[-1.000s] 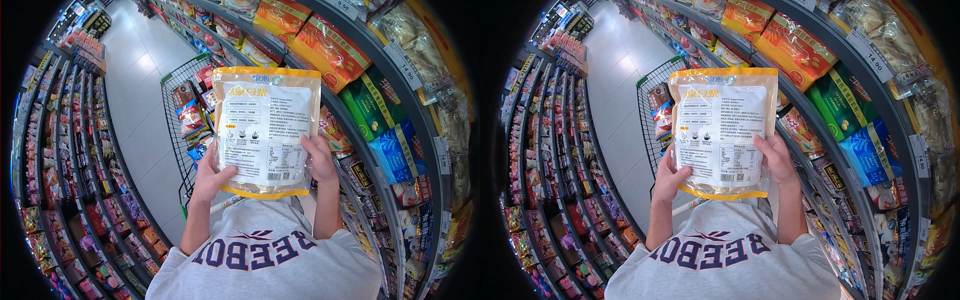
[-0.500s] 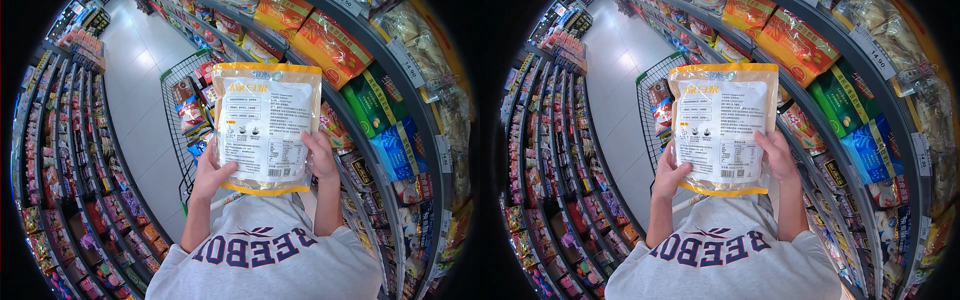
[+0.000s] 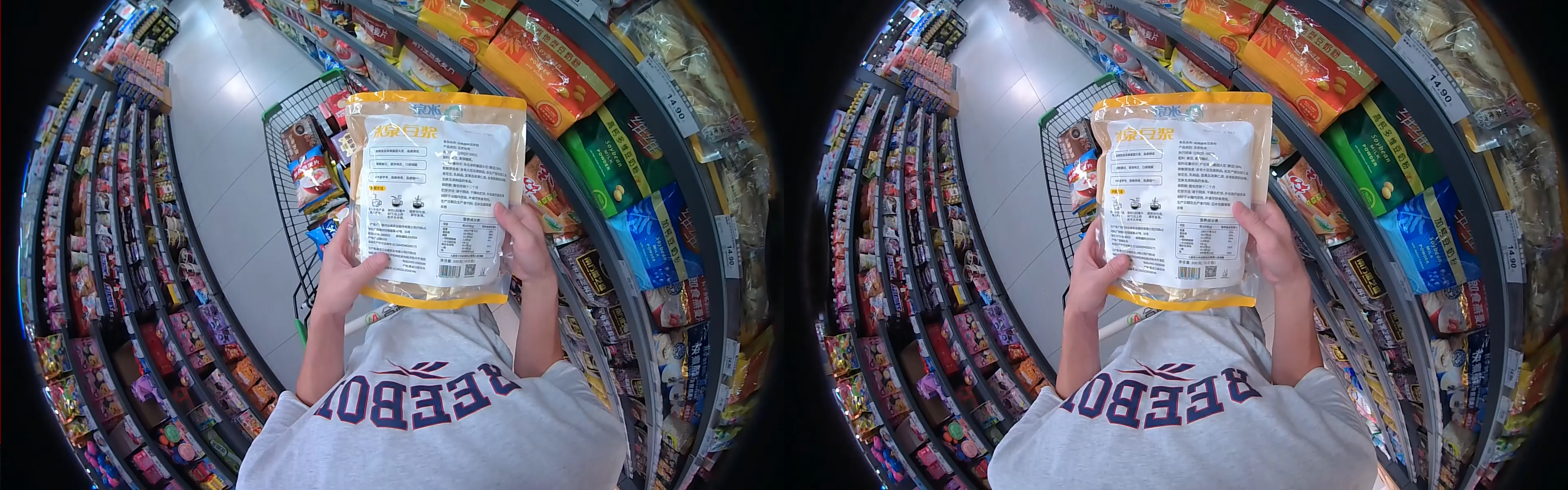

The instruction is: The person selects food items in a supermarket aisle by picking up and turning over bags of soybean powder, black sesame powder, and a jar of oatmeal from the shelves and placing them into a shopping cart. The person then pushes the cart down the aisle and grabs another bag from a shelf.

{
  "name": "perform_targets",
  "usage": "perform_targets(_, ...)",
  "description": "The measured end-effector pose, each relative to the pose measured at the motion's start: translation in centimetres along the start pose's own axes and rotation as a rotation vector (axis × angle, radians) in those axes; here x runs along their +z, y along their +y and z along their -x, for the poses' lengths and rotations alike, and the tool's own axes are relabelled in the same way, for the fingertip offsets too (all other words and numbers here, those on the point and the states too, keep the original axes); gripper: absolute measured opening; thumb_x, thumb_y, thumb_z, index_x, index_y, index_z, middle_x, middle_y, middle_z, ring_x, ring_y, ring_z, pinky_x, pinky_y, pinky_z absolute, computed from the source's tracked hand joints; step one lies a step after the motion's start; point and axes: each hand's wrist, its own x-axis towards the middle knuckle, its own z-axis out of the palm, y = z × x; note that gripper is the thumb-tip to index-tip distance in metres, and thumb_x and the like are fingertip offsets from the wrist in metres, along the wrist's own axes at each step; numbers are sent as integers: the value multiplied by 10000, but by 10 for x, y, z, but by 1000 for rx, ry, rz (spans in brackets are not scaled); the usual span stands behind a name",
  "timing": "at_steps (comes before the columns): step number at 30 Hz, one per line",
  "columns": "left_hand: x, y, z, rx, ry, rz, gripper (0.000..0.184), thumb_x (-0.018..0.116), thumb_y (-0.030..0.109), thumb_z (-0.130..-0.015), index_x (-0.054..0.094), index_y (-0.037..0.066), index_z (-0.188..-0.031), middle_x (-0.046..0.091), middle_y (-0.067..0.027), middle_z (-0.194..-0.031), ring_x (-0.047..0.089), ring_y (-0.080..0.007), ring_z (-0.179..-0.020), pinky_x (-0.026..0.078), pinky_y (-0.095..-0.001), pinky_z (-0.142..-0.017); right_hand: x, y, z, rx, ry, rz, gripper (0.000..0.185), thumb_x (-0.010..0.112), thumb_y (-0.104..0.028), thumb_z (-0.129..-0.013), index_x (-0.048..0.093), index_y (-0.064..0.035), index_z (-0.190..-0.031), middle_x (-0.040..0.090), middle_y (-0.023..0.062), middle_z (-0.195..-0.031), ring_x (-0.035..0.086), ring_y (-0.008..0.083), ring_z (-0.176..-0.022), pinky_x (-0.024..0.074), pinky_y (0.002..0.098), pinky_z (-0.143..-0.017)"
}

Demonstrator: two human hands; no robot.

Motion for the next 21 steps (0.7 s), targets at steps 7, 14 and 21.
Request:
perform_targets(7, -1, -2, -1, 5, 8, -7, 836, 851, 96, -812, 379, -36, -1489, 648, -138, -1315, 650, -194, -1183, 501, -338, -1045, 0, 1, -1, 1, 10, 11, 436, 561, -241, -1052, 554, 74, -1354, 666, 135, -1276, 646, 182, -1146, 501, 307, -966)
perform_targets(14, -1, 0, -1, -2, 0, 5, 849, 850, 81, -808, 369, -33, -1499, 642, -137, -1325, 644, -197, -1194, 494, -339, -1053, 3, 1, -3, -26, 40, 13, 417, 555, -240, -1053, 563, 84, -1316, 680, 157, -1241, 673, 202, -1108, 527, 322, -956)
perform_targets(21, -2, -2, -3, 2, 9, -38, 869, 854, 74, -801, 360, -35, -1508, 614, -133, -1363, 610, -209, -1239, 460, -348, -1089, 6, 7, -6, -100, 14, 98, 426, 715, -136, -958, 578, 48, -1317, 688, 123, -1237, 656, 191, -1120, 506, 334, -984)
